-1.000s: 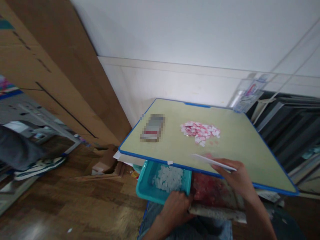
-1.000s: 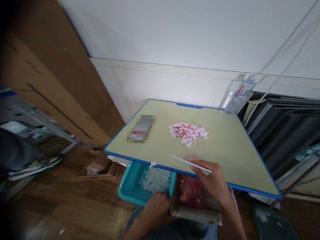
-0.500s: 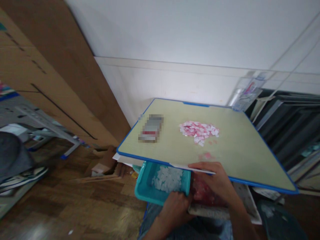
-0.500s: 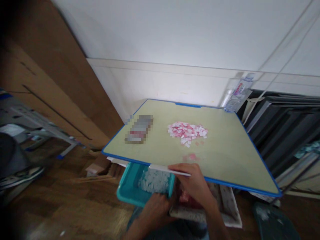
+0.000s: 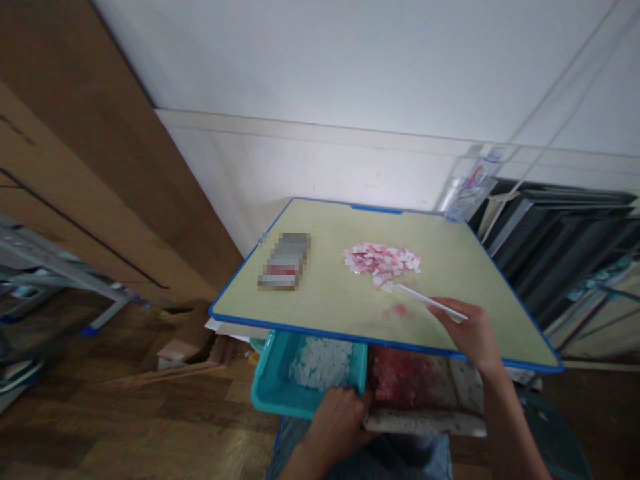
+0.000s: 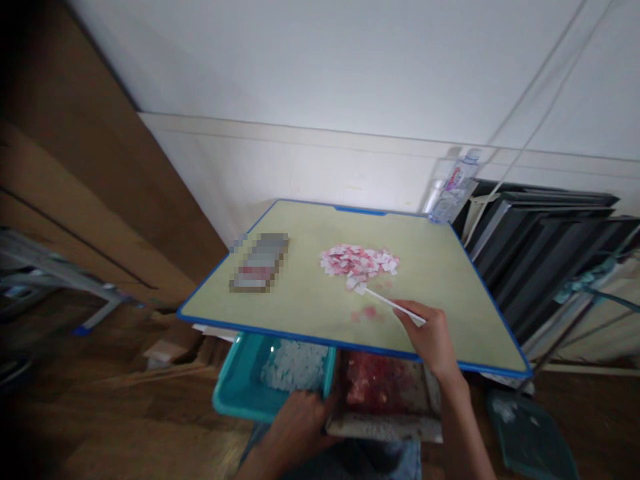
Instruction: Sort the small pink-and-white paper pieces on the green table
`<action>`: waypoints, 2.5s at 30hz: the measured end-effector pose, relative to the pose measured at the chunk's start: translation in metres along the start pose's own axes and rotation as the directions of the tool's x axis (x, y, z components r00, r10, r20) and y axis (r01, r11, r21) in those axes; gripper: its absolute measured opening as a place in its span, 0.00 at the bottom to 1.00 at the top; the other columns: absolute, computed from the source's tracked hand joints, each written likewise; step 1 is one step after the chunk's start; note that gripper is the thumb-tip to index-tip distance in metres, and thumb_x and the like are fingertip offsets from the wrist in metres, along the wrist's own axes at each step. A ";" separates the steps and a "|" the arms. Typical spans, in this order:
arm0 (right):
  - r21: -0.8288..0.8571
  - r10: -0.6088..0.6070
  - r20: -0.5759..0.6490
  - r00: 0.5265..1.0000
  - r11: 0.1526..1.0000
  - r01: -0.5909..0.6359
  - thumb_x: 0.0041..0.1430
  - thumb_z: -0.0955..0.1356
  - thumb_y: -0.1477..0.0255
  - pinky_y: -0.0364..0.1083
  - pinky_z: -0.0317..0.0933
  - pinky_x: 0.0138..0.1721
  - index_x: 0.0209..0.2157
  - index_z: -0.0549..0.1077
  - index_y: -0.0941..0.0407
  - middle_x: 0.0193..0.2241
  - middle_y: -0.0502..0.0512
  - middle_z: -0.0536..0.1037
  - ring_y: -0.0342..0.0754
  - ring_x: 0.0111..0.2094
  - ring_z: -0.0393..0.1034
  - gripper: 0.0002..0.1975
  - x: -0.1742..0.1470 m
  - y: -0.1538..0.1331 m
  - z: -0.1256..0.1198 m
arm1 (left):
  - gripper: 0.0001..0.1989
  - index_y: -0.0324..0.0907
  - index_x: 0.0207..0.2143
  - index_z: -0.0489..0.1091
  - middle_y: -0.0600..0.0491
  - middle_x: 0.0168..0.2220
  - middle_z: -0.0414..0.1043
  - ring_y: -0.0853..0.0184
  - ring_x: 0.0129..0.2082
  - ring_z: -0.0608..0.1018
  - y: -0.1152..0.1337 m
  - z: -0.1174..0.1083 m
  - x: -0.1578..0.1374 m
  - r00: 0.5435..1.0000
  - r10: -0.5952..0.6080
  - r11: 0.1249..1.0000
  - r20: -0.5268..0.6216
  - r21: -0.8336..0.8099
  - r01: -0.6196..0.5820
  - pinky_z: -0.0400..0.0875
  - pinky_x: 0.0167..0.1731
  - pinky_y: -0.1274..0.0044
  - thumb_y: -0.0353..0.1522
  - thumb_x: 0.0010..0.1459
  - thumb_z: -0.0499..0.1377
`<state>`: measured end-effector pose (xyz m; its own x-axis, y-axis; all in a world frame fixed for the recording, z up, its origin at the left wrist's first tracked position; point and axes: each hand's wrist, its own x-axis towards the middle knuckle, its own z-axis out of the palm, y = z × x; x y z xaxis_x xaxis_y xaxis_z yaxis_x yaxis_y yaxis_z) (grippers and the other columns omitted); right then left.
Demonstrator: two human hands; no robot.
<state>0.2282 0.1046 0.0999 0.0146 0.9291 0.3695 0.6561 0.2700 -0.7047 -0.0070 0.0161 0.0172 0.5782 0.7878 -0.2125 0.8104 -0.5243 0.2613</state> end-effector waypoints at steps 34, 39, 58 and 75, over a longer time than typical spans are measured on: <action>0.130 -0.154 0.435 0.887 0.986 0.107 0.53 0.62 0.73 0.49 0.62 0.40 0.34 0.76 0.55 0.33 0.54 0.78 0.50 0.34 0.72 0.12 -0.001 -0.085 0.044 | 0.19 0.39 0.41 0.64 0.46 0.28 0.70 0.56 0.28 0.73 0.002 0.001 -0.001 0.999 0.008 1.000 -0.049 -0.026 -0.009 0.65 0.27 0.71 0.43 0.52 0.54; 0.195 -0.155 0.486 0.860 0.979 0.066 0.53 0.62 0.72 0.45 0.65 0.36 0.33 0.76 0.56 0.32 0.54 0.78 0.49 0.33 0.72 0.12 -0.005 -0.086 0.045 | 0.18 0.40 0.40 0.64 0.46 0.28 0.70 0.56 0.27 0.73 0.001 0.000 -0.001 0.999 0.014 1.000 -0.035 -0.028 -0.015 0.65 0.27 0.71 0.43 0.52 0.54; 0.162 -0.155 0.292 0.944 0.981 0.111 0.51 0.64 0.70 0.47 0.65 0.38 0.33 0.76 0.54 0.33 0.53 0.78 0.50 0.34 0.72 0.10 -0.001 -0.054 0.015 | 0.17 0.39 0.40 0.65 0.46 0.28 0.70 0.56 0.28 0.73 -0.001 -0.003 -0.002 0.999 0.037 0.999 0.000 -0.016 -0.037 0.65 0.28 0.70 0.42 0.53 0.54; -0.074 -0.013 0.342 0.939 0.996 0.041 0.50 0.64 0.67 0.43 0.63 0.27 0.30 0.76 0.59 0.28 0.54 0.78 0.50 0.28 0.71 0.13 0.035 -0.014 -0.027 | 0.19 0.40 0.45 0.62 0.46 0.31 0.70 0.56 0.31 0.72 0.001 -0.004 0.001 0.997 0.013 1.000 0.079 -0.007 -0.012 0.64 0.30 0.70 0.39 0.53 0.54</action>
<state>0.2401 0.1265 0.1390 -0.2531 0.9559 0.1490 0.7101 0.2882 -0.6424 -0.0065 0.0175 0.0210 0.5941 0.7531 -0.2826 0.8026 -0.5316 0.2706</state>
